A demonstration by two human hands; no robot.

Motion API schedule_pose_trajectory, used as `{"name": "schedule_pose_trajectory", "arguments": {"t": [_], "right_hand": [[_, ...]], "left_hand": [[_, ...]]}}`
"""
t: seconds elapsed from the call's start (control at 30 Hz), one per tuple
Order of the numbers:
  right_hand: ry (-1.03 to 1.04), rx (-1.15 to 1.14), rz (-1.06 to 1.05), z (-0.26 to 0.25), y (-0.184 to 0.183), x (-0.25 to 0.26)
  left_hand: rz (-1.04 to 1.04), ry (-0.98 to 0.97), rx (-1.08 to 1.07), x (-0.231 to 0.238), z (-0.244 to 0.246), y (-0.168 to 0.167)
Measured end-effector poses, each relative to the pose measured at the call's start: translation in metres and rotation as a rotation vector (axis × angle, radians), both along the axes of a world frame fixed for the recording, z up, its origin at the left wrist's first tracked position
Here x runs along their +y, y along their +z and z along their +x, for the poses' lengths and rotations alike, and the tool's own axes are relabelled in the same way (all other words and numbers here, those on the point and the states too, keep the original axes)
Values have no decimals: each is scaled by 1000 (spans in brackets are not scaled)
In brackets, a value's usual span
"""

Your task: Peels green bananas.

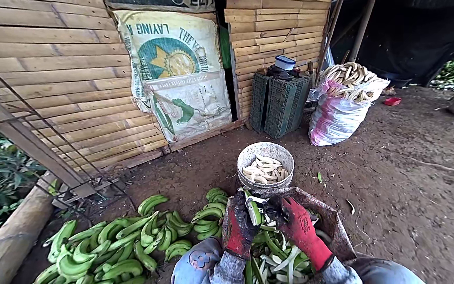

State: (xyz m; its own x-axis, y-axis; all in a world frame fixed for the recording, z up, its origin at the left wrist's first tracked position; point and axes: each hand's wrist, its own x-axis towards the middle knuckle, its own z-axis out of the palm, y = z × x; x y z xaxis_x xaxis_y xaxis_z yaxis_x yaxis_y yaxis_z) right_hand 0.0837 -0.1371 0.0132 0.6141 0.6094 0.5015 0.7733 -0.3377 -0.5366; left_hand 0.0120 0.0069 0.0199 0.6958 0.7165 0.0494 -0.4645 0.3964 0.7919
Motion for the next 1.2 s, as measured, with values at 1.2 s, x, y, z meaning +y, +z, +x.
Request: {"name": "schedule_pose_trajectory", "arguments": {"t": [1.2], "right_hand": [[-142, 172, 51, 30, -4, -1]], "left_hand": [[473, -85, 263, -13, -14, 15]]}}
